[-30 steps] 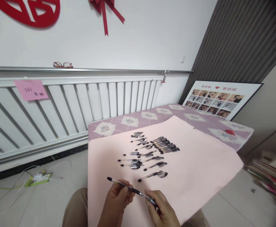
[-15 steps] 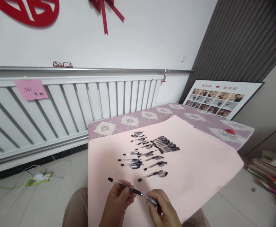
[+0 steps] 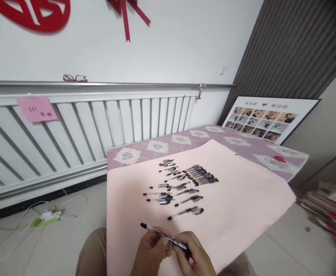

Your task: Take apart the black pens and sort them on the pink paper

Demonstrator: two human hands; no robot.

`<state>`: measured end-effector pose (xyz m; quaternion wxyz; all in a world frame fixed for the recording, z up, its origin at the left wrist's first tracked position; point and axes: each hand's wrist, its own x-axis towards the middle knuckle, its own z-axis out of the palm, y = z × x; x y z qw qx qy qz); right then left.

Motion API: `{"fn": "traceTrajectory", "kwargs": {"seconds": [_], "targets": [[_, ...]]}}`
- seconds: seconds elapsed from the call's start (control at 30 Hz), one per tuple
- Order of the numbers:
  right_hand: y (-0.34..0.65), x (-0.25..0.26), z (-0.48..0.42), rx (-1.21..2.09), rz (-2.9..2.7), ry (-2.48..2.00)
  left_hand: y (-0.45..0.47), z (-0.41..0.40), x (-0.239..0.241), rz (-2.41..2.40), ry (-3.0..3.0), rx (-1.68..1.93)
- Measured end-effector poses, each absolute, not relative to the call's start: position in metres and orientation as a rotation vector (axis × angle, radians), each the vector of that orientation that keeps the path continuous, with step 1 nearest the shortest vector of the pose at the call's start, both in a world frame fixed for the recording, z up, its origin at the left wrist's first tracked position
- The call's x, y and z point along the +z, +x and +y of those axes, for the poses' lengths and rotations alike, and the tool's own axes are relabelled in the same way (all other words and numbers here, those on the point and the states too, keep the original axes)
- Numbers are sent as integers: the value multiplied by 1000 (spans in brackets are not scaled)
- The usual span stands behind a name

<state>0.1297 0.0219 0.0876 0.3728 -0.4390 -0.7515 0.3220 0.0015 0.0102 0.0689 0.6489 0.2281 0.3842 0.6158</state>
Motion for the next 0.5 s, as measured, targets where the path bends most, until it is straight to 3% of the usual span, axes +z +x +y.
{"fn": "traceTrajectory", "kwargs": {"seconds": [0.5], "targets": [[133, 73, 31, 775, -1819, -1182, -18, 17, 67, 1039, 313, 1538]]}}
